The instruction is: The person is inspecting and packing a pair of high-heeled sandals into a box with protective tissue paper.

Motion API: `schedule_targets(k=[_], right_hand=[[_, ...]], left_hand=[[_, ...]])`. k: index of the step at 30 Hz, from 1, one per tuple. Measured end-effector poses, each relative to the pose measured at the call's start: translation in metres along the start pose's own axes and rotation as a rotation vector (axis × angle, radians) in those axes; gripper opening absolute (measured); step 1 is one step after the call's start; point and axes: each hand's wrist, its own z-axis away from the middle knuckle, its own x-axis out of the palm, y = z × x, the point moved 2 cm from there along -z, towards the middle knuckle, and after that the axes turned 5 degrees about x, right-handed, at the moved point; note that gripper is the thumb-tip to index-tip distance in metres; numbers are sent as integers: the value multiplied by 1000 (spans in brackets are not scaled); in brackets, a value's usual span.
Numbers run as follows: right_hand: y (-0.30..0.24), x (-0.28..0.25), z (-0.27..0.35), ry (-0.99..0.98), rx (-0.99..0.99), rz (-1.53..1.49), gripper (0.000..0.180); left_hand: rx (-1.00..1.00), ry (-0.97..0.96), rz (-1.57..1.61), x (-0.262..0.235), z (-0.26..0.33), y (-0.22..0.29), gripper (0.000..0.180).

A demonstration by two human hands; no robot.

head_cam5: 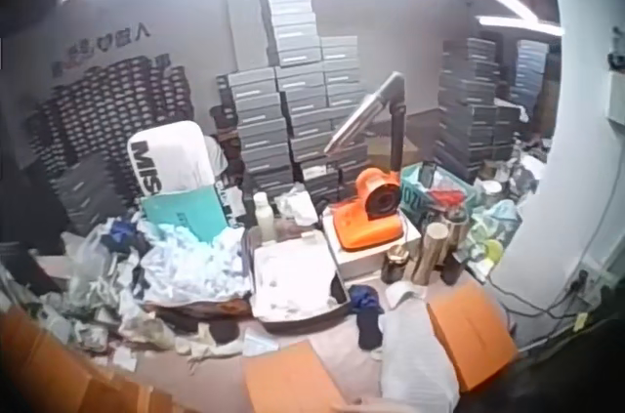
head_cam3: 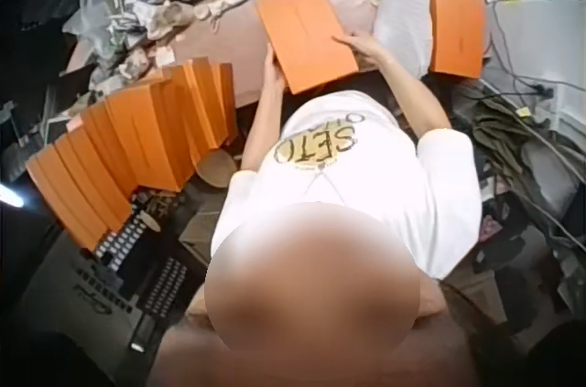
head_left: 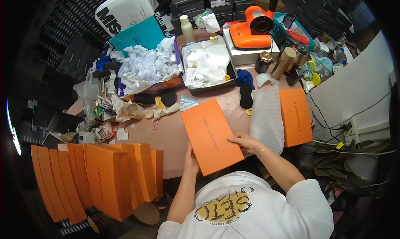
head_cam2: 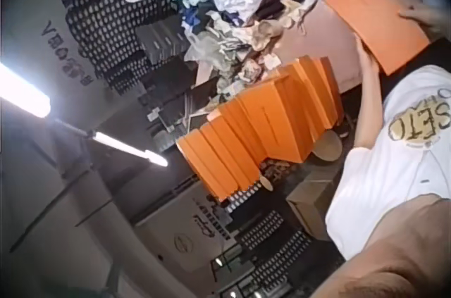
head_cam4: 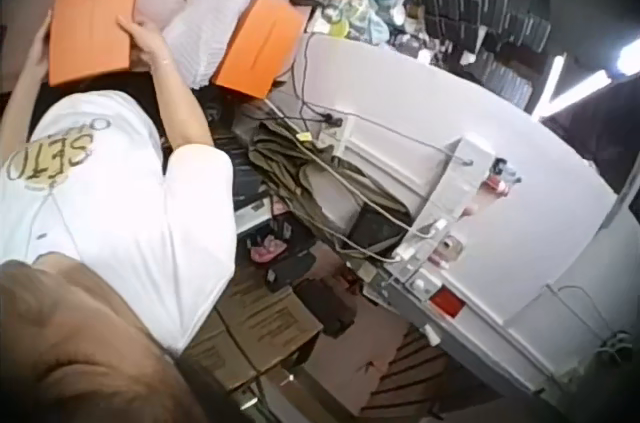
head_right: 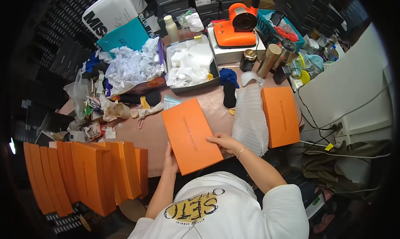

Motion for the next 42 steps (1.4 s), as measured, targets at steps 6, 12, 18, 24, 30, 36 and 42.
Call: schedule_targets(k=[6,12,18,24,30,36,42], right_hand=[[-57,129,61,-119,-116,309,57],[-46,142,55,102,-860,1083,47],[-20,89,7,439,-753,1640,59],[46,27,-89,384,-808,1124,56],[-51,53,19,234,-719,1014,52],[-84,66,50,577,-928,836,44],[-42,-10,38,564,-704,170,30]], left_hand=[[482,197,-571,-60,13,61,56],[886,280,-1344,-32,51,142,54],[707,-607,-1728,19,9,41,64],[633,-508,-1423,5,20,19,80],[894,-301,-1425,52,38,58,74],[471,-256,-853,18,-39,44,38],[224,-285,-459,4,-36,58,25]])
